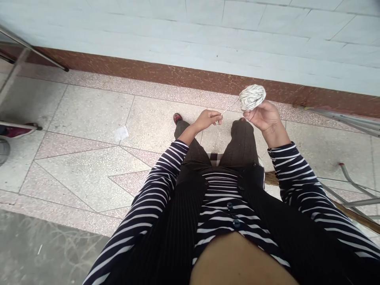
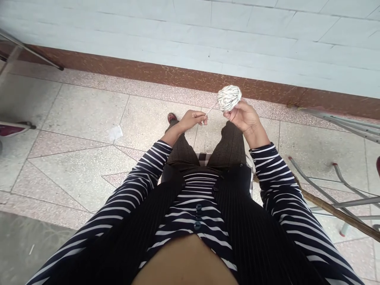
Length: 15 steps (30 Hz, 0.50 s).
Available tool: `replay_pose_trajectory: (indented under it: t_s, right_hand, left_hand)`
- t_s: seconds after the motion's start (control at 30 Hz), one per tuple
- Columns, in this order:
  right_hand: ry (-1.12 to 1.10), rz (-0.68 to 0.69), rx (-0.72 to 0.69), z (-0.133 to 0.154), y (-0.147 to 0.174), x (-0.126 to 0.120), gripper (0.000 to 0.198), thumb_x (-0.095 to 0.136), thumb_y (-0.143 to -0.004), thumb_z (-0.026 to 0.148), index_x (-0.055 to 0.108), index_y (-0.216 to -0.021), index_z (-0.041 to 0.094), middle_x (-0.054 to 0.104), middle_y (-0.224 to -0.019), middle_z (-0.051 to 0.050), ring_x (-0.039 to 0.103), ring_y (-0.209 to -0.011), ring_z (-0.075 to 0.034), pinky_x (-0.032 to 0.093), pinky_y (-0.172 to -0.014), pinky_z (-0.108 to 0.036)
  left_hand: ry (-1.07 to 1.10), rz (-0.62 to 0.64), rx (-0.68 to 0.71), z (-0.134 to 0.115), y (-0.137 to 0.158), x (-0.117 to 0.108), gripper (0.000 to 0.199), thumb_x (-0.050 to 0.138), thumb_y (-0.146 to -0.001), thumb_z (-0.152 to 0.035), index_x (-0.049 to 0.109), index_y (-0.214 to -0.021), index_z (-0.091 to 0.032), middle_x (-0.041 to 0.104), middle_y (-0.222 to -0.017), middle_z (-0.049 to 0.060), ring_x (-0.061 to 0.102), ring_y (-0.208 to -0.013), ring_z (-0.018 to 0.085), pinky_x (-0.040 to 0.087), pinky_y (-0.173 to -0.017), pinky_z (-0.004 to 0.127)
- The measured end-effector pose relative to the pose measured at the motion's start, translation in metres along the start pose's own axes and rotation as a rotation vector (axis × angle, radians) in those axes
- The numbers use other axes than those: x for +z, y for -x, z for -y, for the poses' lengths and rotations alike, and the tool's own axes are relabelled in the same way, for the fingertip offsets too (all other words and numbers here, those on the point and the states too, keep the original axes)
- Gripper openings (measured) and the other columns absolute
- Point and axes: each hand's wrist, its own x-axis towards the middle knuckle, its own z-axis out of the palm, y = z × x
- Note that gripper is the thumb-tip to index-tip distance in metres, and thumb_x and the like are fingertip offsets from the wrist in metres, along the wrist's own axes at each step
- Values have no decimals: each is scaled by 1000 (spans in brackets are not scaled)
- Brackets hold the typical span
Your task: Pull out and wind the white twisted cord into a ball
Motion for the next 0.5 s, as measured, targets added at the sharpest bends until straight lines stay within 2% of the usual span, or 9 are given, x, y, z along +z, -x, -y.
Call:
replay_pose_trajectory:
  t_s: [0.13,0.27,0.37,0.5]
  right_hand:
    - [32,36,-82,29,-3,7,68,91,-67,48,68,-131,41,77,-113,-3,75,-103,-29,66,-66,-38]
    - [93,-2,-160,58,2,22,72,90,-65,59,69,-132,46,79,-112,-2,71,-117,-35,67,-73,-45]
    - [67,3,-228,78,8,30,75,92,-63,54,68,-135,50,80,-108,0,69,-120,-36,65,-78,-47]
    - [80,-76,-281,107,19,34,67,91,-63,49,73,-128,49,80,-115,2,70,-118,-34,64,-70,-44]
  left_hand:
    - [-24,-61,-22,21,-4,-8,26,68,-99,-28,74,-79,-13,77,-84,6,66,-76,13,50,-73,25]
    - [-158,-114,-5,33,-9,-13,25,64,-97,-25,74,-77,-14,78,-86,6,68,-84,15,50,-85,28]
    - [-295,-140,-16,39,-18,-17,27,60,-97,-27,74,-77,-15,76,-83,5,67,-83,17,49,-86,29]
    - [-370,-176,-16,46,-34,-20,25,61,-95,-25,69,-72,-16,72,-79,4,65,-82,17,50,-87,30]
